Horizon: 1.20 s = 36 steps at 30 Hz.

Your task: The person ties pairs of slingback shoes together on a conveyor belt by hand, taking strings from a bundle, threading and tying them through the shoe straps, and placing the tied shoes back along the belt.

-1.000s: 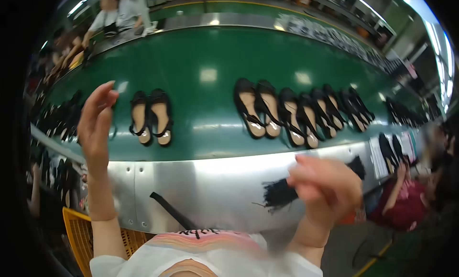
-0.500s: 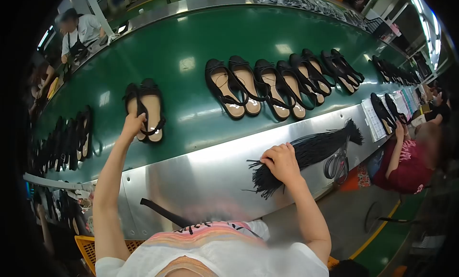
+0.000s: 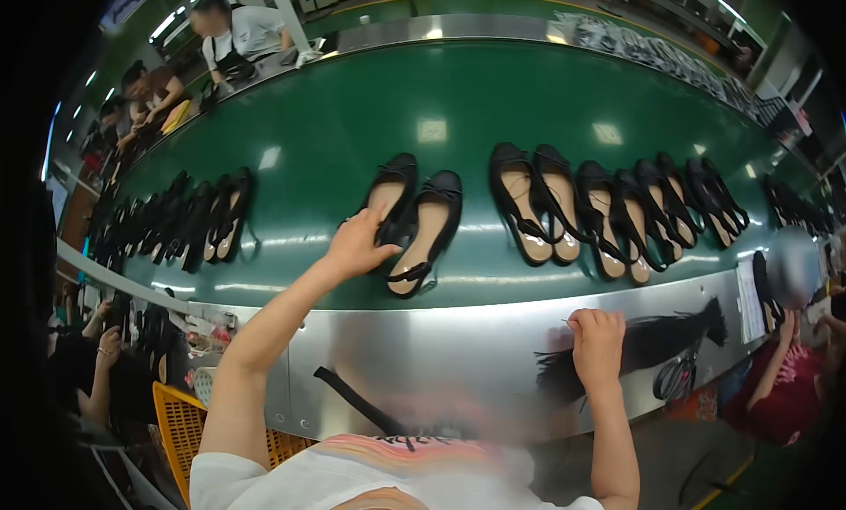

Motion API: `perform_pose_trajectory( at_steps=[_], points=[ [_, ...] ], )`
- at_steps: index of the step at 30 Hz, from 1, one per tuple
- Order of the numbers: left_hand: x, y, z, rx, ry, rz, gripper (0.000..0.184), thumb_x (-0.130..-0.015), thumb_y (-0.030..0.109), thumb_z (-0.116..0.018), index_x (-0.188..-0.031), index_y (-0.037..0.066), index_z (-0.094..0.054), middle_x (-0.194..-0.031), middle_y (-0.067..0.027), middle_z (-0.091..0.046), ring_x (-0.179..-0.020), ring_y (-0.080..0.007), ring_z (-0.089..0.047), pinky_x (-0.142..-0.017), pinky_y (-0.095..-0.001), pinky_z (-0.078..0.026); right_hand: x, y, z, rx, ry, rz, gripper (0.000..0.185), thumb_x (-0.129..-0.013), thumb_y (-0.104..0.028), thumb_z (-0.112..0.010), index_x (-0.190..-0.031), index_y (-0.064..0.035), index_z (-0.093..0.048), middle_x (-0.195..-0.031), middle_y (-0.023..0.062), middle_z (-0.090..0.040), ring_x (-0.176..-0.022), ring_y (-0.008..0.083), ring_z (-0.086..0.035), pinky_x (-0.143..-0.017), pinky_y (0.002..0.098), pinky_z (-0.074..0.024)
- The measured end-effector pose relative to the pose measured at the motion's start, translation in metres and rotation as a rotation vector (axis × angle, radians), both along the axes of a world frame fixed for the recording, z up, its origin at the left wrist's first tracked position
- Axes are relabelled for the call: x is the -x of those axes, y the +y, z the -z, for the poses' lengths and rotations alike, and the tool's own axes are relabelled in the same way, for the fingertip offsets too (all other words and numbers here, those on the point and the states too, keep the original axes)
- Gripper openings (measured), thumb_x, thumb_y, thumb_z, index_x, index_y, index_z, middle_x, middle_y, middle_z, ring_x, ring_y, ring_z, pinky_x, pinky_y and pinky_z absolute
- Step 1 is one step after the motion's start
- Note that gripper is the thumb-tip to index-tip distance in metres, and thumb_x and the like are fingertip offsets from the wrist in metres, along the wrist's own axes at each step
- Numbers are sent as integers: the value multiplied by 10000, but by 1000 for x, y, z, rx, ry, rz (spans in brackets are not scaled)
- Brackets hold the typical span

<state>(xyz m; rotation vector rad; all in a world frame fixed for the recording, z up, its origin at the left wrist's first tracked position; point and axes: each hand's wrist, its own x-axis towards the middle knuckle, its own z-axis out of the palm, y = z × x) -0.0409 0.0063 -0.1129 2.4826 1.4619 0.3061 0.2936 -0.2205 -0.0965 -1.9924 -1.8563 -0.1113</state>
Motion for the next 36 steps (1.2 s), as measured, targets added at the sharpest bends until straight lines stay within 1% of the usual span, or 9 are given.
perform_pose_trajectory(
  at_steps=[2, 4, 5, 6, 10, 12, 13, 20, 36],
  points=[
    [-5, -9, -13, -96, -10, 61, 605, -724, 305, -690, -1260, 141, -465, -1041, -111, -516, -1043, -287, -478, -887, -411, -364, 19, 21, -15, 72, 97, -39, 45, -814, -99, -586, -851, -83, -567, -738, 96, -597, -732, 296, -569, -796, 427, -412],
    [-9, -5, -6, -258, -47, 167, 381, -747, 250, -669, -1110, 153, -602, -1026, -84, -520, -1034, -261, -475, -903, -403, -333, 54, 52, -40, 326, 496, 71, 58, -843, -114, -565, -881, -73, -549, -746, 122, -605, -683, 339, -589, -663, 413, -453],
    [-15, -6, -8, -304, -80, 177, 223, -743, 201, -660, -958, 145, -672, -1006, -67, -525, -1029, -247, -475, -905, -410, -319, 70, 71, -41, 139, 429, -55, 77, -856, -121, -550, -910, -67, -538, -755, 137, -608, -684, 353, -594, -614, 417, -451],
    [-21, -6, -7, -341, -46, 170, 216, -731, 194, -663, -939, 139, -676, -1003, -66, -529, -1035, -248, -471, -906, -417, -315, 86, 92, -41, -49, 359, -179, 97, -868, -128, -535, -939, -61, -527, -765, 151, -612, -684, 366, -598, -564, 420, -449],
    [-42, -17, 8, -384, 132, -2, 265, -695, 193, -674, -945, 106, -664, -1088, -102, -527, -1109, -259, -429, -938, -464, -283, 135, 179, -30, -15, 653, -211, 195, -845, -87, -497, -1039, -70, -479, -735, 166, -612, -705, 364, -600, -629, 445, -455],
    [-42, -20, 17, -337, 149, -49, 315, -677, 177, -688, -985, 117, -653, -1160, -128, -499, -1159, -266, -397, -955, -476, -268, 143, 211, 2, 57, 580, -200, 134, -872, -94, -486, -999, -54, -501, -723, 132, -604, -675, 298, -599, -625, 381, -461],
    [-41, -20, 24, -354, 104, -99, 337, -670, 161, -692, -1002, 122, -648, -1183, -133, -487, -1178, -269, -384, -958, -474, -265, 145, 215, 9, 104, 551, -202, 96, -842, -104, -489, -913, -57, -535, -807, 142, -625, -750, 349, -602, -670, 443, -463],
    [-38, -12, 45, -184, -140, -242, 400, -664, 72, -660, -1047, 189, -673, -1226, -137, -471, -1203, -286, -371, -977, -424, -241, 139, 219, 56, 75, 127, -144, 88, -784, -89, -517, -837, -81, -587, -856, 106, -589, -810, 297, -594, -691, 389, -493],
    [-35, -8, 56, -179, -167, -256, 353, -745, 137, -636, -1077, 258, -654, -1233, -75, -483, -1182, -259, -408, -992, -410, -261, 152, 228, 54, 43, -62, -258, 96, -736, -76, -560, -802, -97, -626, -801, 80, -615, -783, 247, -605, -664, 332, -503]
  ],
)
